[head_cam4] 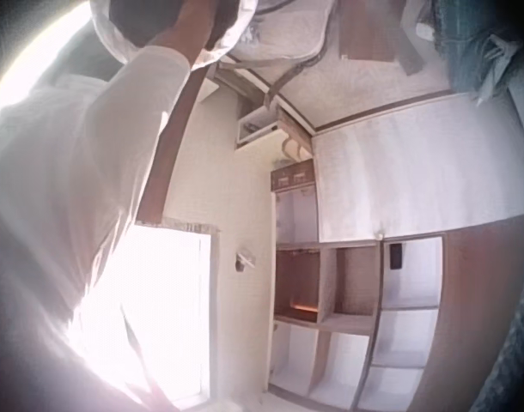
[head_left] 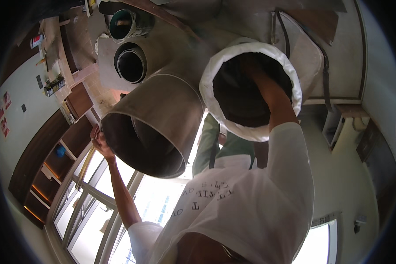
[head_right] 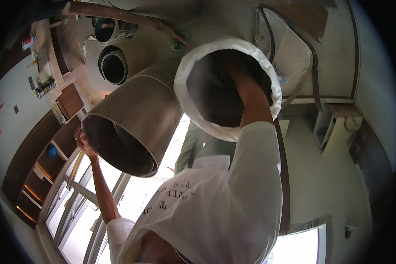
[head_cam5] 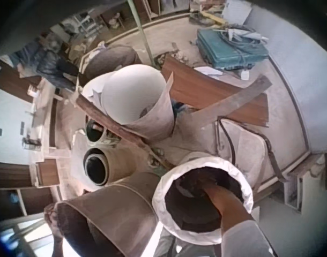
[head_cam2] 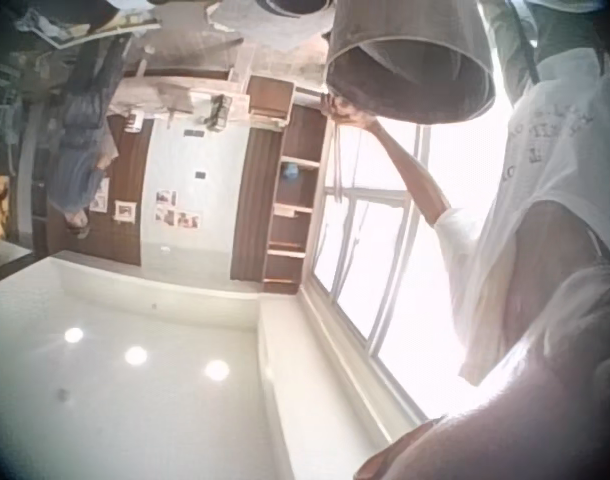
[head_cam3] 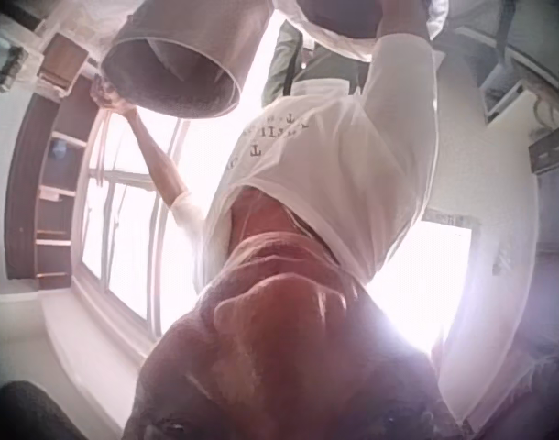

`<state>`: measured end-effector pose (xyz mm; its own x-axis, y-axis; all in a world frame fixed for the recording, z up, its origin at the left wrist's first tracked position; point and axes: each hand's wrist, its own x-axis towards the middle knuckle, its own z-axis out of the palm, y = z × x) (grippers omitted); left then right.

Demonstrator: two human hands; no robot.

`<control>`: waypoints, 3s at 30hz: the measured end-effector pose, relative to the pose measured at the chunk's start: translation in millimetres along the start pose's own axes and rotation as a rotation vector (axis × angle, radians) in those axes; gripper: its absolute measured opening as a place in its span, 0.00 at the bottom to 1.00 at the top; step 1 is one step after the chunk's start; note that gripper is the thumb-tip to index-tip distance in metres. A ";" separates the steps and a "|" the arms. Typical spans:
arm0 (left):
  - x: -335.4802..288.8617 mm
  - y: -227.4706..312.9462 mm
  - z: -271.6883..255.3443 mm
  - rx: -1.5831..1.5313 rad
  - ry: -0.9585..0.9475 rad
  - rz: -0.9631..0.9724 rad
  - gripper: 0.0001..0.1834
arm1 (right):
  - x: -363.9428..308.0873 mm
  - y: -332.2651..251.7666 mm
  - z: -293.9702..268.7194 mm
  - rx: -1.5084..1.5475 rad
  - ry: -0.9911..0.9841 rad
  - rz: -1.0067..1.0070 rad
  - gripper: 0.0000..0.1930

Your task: The person picks up a cylindrical metal sheet, places it on the floor, and unrolls it to flatten it. They then roll it back up and place it into a large cylindrical container.

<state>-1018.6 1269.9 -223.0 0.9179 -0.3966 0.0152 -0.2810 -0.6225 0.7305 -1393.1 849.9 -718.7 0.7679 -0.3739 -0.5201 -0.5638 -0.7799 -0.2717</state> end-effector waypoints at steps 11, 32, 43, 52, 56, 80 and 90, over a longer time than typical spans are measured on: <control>0.4 -1.3 -1.0 -0.063 0.032 -0.112 0.37 | 7.1 28.1 0.5 -0.017 0.029 -0.097 0.24; -2.1 3.1 0.4 -0.073 0.005 -0.074 0.33 | -6.6 7.6 -80.5 -0.001 -0.315 -0.307 0.24; 8.1 -12.4 -5.1 -0.002 -0.025 0.046 0.27 | -191.4 -11.5 -401.8 0.786 -0.034 0.154 0.32; 10.8 -9.3 -6.5 -0.010 -0.087 -0.021 0.27 | -337.9 85.4 -366.8 1.850 0.883 0.357 0.26; 1.3 2.6 -6.8 -0.060 -0.119 -0.103 0.27 | -326.9 166.2 -266.3 1.706 0.951 0.720 0.25; -5.1 11.3 -7.3 0.189 -0.007 -0.091 0.29 | -223.5 47.5 -321.1 1.126 1.265 0.398 0.13; 9.7 -11.5 -21.5 0.154 -0.062 -0.109 0.28 | -5.3 -50.0 -94.2 0.617 -0.001 0.450 0.30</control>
<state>-1000.3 1287.7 -216.6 0.9277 -0.3585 -0.1039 -0.2244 -0.7583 0.6121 -1340.4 843.6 -626.1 0.4241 -0.5883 -0.6885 -0.8902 -0.1311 -0.4364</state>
